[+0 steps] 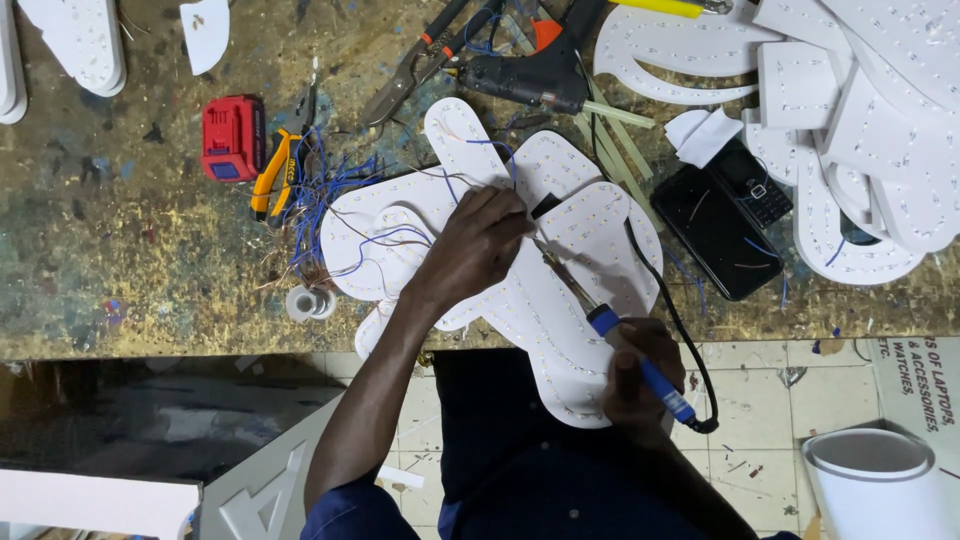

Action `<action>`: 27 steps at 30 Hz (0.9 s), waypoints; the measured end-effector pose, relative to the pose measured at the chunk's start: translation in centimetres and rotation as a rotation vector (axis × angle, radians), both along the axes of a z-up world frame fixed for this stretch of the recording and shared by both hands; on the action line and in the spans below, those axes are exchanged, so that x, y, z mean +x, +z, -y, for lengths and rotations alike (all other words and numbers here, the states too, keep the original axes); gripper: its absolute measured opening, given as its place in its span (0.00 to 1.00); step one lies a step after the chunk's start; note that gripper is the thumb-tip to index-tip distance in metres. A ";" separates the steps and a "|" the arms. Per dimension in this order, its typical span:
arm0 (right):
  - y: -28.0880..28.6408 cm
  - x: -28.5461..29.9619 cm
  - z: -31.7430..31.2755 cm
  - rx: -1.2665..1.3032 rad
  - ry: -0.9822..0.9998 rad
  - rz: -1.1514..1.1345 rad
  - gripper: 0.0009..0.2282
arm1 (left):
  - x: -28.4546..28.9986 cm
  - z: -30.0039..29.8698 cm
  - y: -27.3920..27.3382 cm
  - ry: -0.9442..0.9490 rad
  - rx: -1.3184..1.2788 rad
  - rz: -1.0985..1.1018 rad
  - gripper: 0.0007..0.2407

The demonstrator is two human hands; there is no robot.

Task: Soldering electrical wires to LED strips mounted on a white foam board sign component.

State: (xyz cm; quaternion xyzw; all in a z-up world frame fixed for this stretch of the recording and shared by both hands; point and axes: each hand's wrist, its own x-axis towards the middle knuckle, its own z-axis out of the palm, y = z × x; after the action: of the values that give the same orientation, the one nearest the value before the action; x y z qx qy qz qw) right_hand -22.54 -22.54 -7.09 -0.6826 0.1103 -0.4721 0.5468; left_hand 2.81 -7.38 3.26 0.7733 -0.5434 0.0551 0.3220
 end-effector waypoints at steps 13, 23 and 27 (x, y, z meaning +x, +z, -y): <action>-1.1 -0.2 0.3 -0.041 -0.015 -0.006 0.17 | -0.4 0.0 -0.4 0.018 -0.027 0.056 0.03; -0.9 0.2 0.4 -0.042 -0.032 0.040 0.16 | -0.4 0.1 -0.1 0.012 -0.034 0.056 0.04; 0.3 0.1 0.3 -0.024 -0.018 0.004 0.18 | -0.2 0.1 -0.7 0.007 -0.036 0.057 0.04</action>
State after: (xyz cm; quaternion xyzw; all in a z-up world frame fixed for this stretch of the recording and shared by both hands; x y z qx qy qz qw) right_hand -22.46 -22.82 -6.77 -0.6873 0.1098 -0.4797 0.5343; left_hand 2.57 -7.50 2.58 0.7672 -0.5488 0.0881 0.3201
